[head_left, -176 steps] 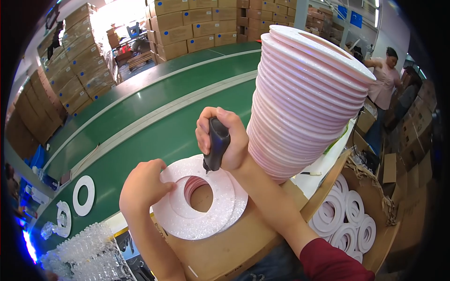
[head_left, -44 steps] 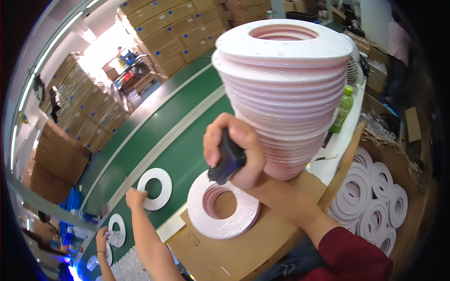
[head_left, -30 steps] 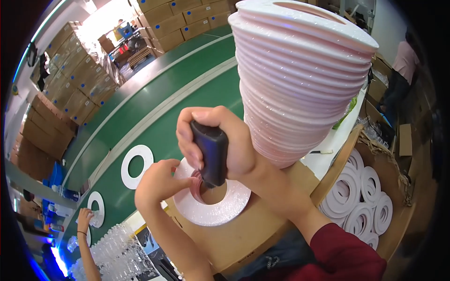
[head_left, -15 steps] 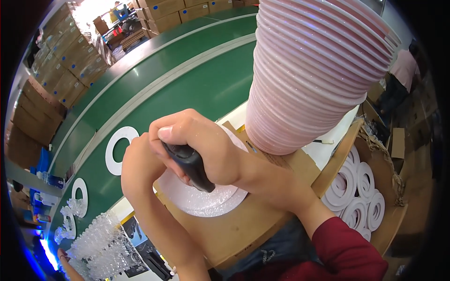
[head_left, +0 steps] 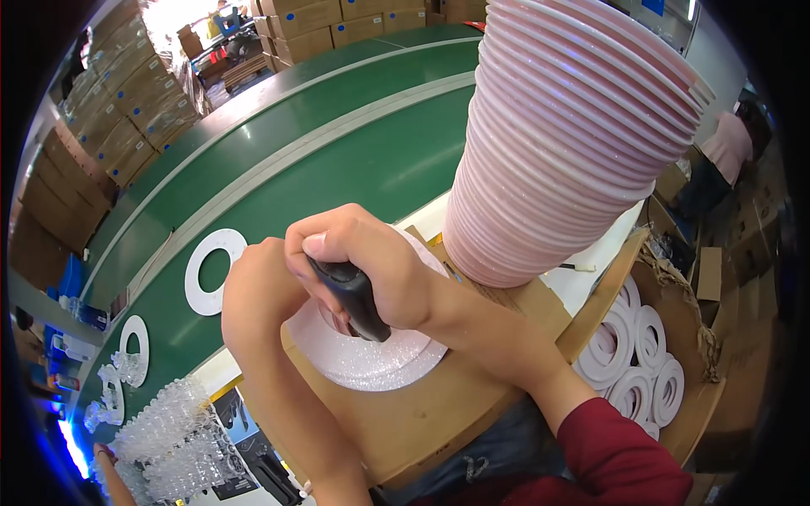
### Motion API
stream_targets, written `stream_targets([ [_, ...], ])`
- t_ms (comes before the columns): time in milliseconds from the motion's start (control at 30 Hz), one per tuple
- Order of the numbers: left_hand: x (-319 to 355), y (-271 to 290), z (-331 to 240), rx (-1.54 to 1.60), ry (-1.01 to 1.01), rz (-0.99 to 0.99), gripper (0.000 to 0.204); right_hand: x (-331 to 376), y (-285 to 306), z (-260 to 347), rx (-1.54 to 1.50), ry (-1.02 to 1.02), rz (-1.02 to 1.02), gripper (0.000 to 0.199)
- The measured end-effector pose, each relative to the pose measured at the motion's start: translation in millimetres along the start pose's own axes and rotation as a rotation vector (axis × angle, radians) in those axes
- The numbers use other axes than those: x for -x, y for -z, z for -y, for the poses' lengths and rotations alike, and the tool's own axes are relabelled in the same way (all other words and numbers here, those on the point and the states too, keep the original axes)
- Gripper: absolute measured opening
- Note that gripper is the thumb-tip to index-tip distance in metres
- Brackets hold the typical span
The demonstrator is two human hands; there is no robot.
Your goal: The recorder uses a handheld applicator tool to apply a substance to white plastic rings at a factory workstation.
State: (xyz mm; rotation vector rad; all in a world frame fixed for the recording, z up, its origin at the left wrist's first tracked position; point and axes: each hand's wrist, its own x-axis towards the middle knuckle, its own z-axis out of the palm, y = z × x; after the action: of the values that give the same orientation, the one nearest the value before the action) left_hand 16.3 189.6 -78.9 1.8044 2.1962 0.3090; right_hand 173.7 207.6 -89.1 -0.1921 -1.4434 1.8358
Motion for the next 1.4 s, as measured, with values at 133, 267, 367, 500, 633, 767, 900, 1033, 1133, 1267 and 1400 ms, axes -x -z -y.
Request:
stream_targets([
  [133,4,3,2,-0.038,0.030,0.025,0.026,-2,-4,2,0.001,-0.006,0.023,0.031],
  [267,-4,-9,2,-0.070,0.019,0.019,0.025,0,1,-1,0.026,-0.021,0.005,0.029],
  [367,-3,-11,7,-0.060,-0.011,-0.036,0.024,1,-3,2,0.039,-0.014,0.023,0.029],
  [500,0,-9,8,-0.054,-0.036,-0.082,0.022,-1,-3,-2,0.050,0.001,0.040,0.029],
  [633,-5,-9,7,-0.075,-0.008,-0.038,0.021,-1,-1,-4,0.043,0.011,0.028,0.031],
  [767,-14,-13,11,-0.073,-0.003,-0.067,0.023,-4,3,-6,-0.002,0.042,-0.034,0.037],
  [900,-19,-9,19,-0.123,-0.018,-0.104,0.026,-4,6,-4,-0.067,0.007,-0.016,0.043],
  [1033,-25,-11,31,-0.064,0.024,-0.102,0.025,-1,-1,1,-0.072,-0.035,-0.020,0.046],
  [1133,-29,-13,38,-0.008,0.010,-0.120,0.024,-2,-5,-3,-0.083,0.004,-0.064,0.048],
  [1267,-35,-18,45,-0.017,-0.023,-0.143,0.024,-2,-5,-10,-0.038,0.039,-0.059,0.049],
  [1400,-35,-19,46,-0.023,-0.026,-0.158,0.025,-1,-4,-12,-0.041,0.050,-0.037,0.048],
])
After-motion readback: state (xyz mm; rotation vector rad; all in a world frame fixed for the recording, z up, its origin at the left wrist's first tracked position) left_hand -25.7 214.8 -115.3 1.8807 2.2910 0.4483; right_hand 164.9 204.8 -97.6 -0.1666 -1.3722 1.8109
